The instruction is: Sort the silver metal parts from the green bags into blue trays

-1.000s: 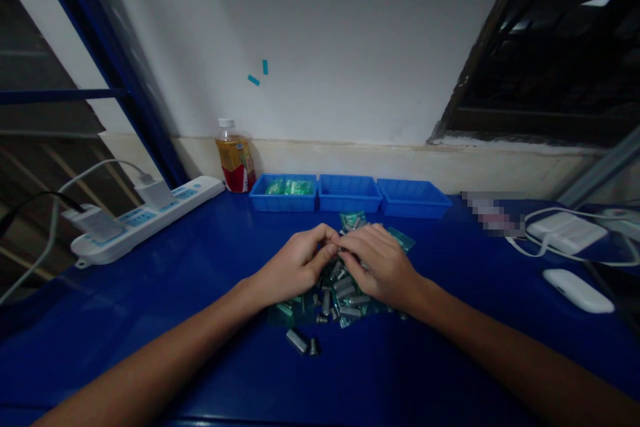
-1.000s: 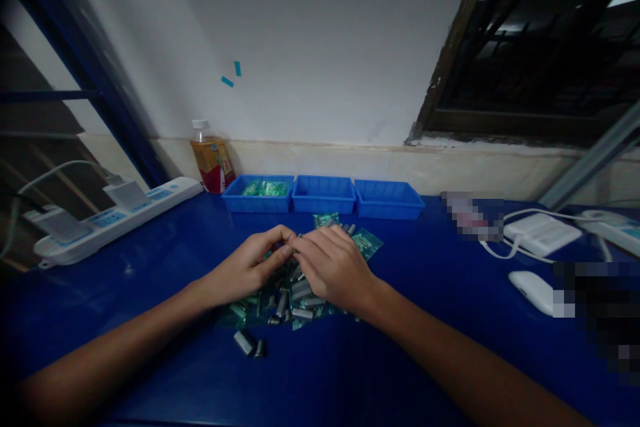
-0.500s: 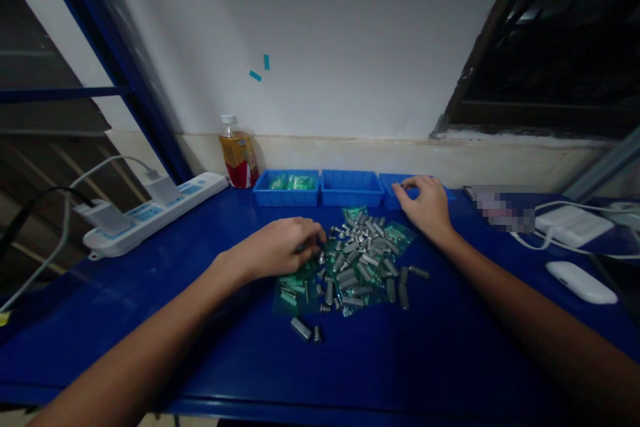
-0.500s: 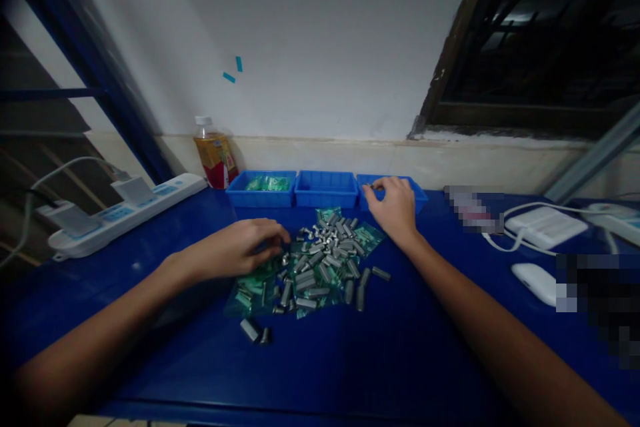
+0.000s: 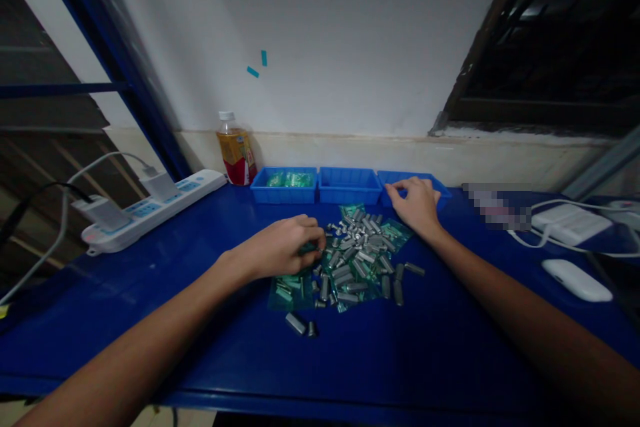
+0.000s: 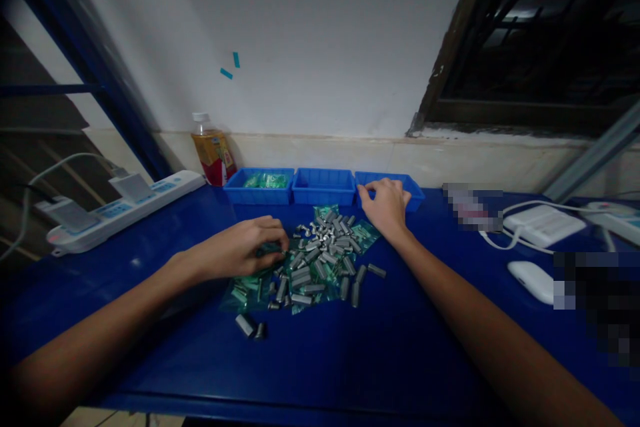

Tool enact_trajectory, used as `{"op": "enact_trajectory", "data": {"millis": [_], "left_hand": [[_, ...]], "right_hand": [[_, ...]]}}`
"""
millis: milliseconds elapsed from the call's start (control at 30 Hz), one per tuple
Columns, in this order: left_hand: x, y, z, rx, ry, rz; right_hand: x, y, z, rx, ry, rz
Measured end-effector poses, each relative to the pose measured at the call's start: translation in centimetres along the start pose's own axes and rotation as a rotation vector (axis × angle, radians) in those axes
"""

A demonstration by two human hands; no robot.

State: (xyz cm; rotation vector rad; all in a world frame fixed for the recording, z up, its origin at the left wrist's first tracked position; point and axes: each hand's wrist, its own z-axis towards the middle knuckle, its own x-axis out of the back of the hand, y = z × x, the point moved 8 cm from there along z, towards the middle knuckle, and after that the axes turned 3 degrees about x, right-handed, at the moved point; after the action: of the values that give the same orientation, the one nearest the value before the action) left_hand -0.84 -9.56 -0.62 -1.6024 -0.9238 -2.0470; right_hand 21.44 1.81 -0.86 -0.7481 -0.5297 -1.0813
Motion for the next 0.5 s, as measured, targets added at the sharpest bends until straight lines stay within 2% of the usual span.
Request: {"op": "enact_trajectory", "data": {"millis": [167,300,400,500], "left_hand": [[1.2,-0.2,0.0,0.074,0.147,-0.162],[1.2,-0.4,0.2,0.105,0.179,-0.297],[0.4,-0.2,0.5,0.085,0.155,-0.311],[-0.5,-0.8,0.6,0.135,0.165,-0.487]], "right_hand": [[-0.6,0.7,0.1,-0.023,-0.01,-0.034],[0.0,0.6,-0.1,0.004,0.03,-0.062],[1.9,-2.5,-1.2,0.188,0.079,0.013],[3.7,-8.4,-3.9,0.488,0.025,0.203]]}}
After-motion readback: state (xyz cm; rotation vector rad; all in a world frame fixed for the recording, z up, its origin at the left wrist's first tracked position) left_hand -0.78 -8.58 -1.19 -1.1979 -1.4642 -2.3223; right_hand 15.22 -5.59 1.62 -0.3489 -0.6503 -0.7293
